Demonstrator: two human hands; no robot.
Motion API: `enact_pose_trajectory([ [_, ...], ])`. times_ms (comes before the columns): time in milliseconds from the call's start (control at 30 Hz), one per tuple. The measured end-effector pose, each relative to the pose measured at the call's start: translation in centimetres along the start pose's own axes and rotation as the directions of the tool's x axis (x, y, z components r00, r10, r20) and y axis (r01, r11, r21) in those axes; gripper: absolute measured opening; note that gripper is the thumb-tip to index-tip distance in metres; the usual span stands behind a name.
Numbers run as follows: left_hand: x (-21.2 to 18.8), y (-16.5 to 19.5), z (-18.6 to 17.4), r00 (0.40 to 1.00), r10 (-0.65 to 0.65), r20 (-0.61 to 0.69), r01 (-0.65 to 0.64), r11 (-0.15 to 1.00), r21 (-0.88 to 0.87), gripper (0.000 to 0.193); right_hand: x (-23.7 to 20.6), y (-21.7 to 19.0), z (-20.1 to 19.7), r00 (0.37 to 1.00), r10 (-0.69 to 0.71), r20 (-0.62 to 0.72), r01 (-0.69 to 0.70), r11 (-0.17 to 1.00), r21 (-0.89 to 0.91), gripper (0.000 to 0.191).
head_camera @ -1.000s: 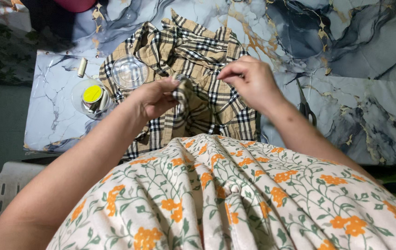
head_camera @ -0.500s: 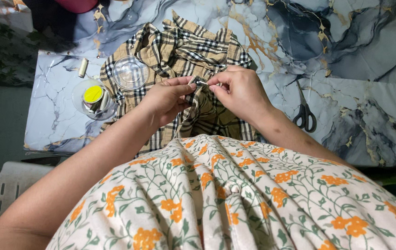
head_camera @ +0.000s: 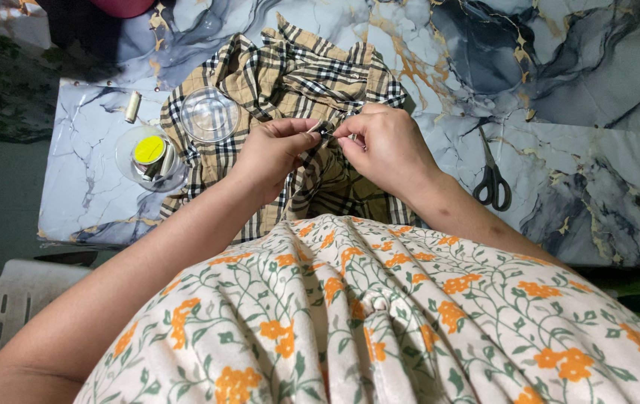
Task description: The person sews a button onto a plaid shirt laid on a table. They thread a needle, position the button on the fabric, push the needle through the button holes and shirt repeatedly, pull the thread taut, and at one point reach for scissors on the table.
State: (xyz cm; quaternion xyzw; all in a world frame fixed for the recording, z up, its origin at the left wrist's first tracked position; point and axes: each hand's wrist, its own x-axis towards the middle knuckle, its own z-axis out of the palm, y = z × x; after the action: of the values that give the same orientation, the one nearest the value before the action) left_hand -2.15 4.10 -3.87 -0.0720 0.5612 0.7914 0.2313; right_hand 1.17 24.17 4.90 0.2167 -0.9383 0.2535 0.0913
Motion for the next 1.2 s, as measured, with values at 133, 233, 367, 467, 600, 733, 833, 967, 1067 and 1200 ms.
enact_pose_trajectory([
  [133, 0.1, -0.2, 0.2, 0.978, 0.204, 0.048, -0.208, 0.974, 0.092, 0.020, 0.1, 0.0, 0.0, 1.000, -0.023, 0.008, 0.023, 1.000, -0.019, 0.011],
  [233, 0.1, -0.3, 0.7, 0.953, 0.299, 0.052, -0.303, 0.933, 0.192, 0.018, 0.0, 0.1, 0.2, 1.000, -0.012, 0.004, 0.012, 1.000, -0.019, 0.011],
  [367, -0.5, -0.2, 2.1, 0.930, 0.357, 0.089, -0.368, 0.912, 0.183, 0.016, 0.0, 0.1, 1.0, 0.998, -0.033, -0.053, 0.030, 0.998, -0.053, 0.008],
  [467, -1.3, 0.8, 2.6, 0.924, 0.364, 0.117, -0.379, 0.911, 0.163, 0.015, -0.5, 0.0, 1.3, 0.988, 0.154, -0.023, -0.149, 0.980, 0.134, 0.017],
  [600, -2.9, 2.1, 2.4, 0.809, 0.562, 0.169, -0.542, 0.604, 0.584, 0.016, 0.1, 0.6, 0.7, 0.971, 0.233, 0.057, -0.240, 0.932, 0.271, 0.030],
  [733, -3.8, 3.3, 1.8, 0.524, 0.750, 0.403, -0.739, 0.164, 0.654, 0.021, 0.9, 1.4, 0.0, 0.958, 0.218, 0.185, -0.282, 0.827, 0.486, 0.019],
  [833, -4.1, 3.8, 1.6, 0.453, 0.752, 0.479, -0.773, 0.064, 0.631, 0.017, 1.0, 1.9, 0.3, 0.934, 0.236, 0.267, -0.354, 0.706, 0.614, 0.016],
  [967, -4.6, 3.9, 1.8, 0.435, 0.743, 0.508, -0.783, 0.034, 0.622, 0.015, 0.6, 2.8, 1.2, 0.890, 0.323, 0.323, -0.456, 0.659, 0.598, 0.011],
  [1067, -4.8, 3.8, 1.9, 0.435, 0.740, 0.513, -0.765, 0.003, 0.644, 0.015, 1.5, 3.8, 2.3, 0.942, 0.275, 0.192, -0.307, 0.480, 0.822, 0.006],
  [1200, -4.2, 4.0, 1.9, 0.432, 0.746, 0.507, -0.776, 0.020, 0.631, 0.014, 1.2, 5.5, 2.0, 0.799, 0.476, 0.369, -0.382, -0.074, 0.921, 0.007],
])
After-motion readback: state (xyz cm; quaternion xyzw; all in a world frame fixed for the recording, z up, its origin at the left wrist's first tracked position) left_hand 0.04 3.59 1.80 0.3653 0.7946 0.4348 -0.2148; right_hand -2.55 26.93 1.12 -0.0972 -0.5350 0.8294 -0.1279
